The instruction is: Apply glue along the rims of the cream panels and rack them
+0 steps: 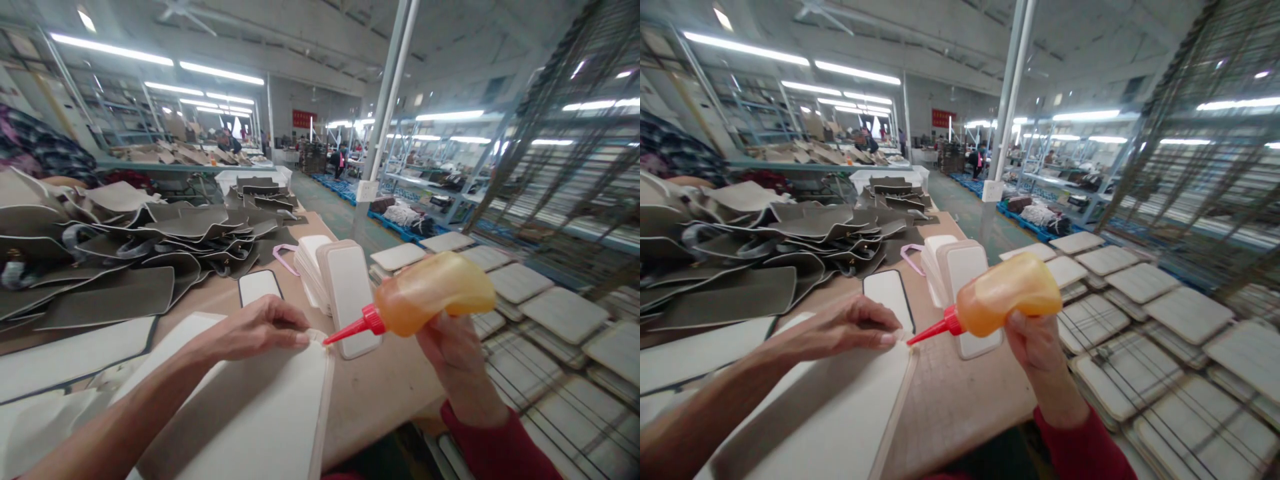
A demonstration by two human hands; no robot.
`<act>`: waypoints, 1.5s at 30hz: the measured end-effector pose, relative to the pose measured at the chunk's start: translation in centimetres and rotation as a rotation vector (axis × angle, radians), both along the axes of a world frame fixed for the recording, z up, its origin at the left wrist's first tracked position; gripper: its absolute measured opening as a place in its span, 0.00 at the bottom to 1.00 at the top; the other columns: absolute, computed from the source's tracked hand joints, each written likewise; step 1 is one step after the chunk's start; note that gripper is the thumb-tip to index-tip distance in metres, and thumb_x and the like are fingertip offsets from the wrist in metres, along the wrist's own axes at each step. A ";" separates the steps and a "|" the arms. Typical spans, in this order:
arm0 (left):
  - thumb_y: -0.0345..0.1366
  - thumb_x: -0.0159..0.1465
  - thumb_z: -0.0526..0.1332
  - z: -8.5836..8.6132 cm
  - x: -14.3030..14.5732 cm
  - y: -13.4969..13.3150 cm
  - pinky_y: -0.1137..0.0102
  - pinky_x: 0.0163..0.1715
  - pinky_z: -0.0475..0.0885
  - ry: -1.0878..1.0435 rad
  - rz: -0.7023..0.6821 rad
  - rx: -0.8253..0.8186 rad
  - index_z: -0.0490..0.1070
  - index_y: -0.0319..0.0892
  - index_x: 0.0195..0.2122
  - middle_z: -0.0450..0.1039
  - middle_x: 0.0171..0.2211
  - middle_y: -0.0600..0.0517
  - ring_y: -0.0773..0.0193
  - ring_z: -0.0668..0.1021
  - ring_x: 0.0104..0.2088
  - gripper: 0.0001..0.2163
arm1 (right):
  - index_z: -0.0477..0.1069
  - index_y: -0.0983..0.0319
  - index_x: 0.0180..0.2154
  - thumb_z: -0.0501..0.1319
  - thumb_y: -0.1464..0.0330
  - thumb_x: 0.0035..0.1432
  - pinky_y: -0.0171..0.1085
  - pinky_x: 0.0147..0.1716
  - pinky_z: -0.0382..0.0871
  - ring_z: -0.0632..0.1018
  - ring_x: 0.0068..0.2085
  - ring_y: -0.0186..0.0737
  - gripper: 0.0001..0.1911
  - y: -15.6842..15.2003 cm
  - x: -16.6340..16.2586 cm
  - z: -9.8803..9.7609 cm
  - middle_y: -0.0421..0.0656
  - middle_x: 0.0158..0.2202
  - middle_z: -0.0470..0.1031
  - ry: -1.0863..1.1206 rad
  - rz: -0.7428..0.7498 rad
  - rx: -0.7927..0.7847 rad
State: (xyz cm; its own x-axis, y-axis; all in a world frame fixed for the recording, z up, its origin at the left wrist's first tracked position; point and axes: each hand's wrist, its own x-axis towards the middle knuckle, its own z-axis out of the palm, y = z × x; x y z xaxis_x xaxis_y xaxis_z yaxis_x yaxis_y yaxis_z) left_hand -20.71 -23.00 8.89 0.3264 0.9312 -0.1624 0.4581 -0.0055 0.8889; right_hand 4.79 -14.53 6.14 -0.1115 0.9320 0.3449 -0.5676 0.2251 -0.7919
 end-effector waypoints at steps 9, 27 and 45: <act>0.47 0.57 0.63 -0.3 -1.1 -0.2 0.73 0.22 0.52 -0.040 0.025 0.003 0.74 0.37 0.27 0.60 0.20 0.57 0.70 0.60 0.23 0.15 | 0.76 0.51 0.43 0.77 0.61 0.29 0.56 0.54 0.69 0.80 0.47 0.55 0.33 -1.0 -0.5 0.1 0.42 0.39 0.82 -0.033 0.027 0.006; 0.48 0.52 0.64 0.7 -1.1 0.3 0.74 0.21 0.54 -0.009 0.170 -0.076 0.71 0.38 0.24 0.63 0.19 0.57 0.70 0.63 0.21 0.16 | 0.79 0.53 0.34 0.77 0.60 0.33 0.55 0.50 0.73 0.82 0.36 0.50 0.21 0.1 -1.2 -0.9 0.39 0.31 0.82 -0.053 0.055 0.066; 0.44 0.48 0.67 -0.8 -2.4 1.1 0.74 0.19 0.56 -0.127 0.329 -0.112 0.76 0.39 0.23 0.70 0.17 0.55 0.69 0.67 0.18 0.12 | 0.72 0.50 0.51 0.76 0.58 0.36 0.56 0.52 0.72 0.81 0.42 0.52 0.37 0.4 -1.5 -2.1 0.43 0.43 0.81 -0.077 0.170 0.138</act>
State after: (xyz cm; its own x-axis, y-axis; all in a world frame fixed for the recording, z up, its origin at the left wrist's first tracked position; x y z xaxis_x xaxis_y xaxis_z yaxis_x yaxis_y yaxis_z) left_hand -23.09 -21.90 8.06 0.0362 0.9685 -0.2464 0.3050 0.2241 0.9256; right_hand 3.26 -14.14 4.05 -0.2941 0.8423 0.4517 -0.5456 0.2401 -0.8029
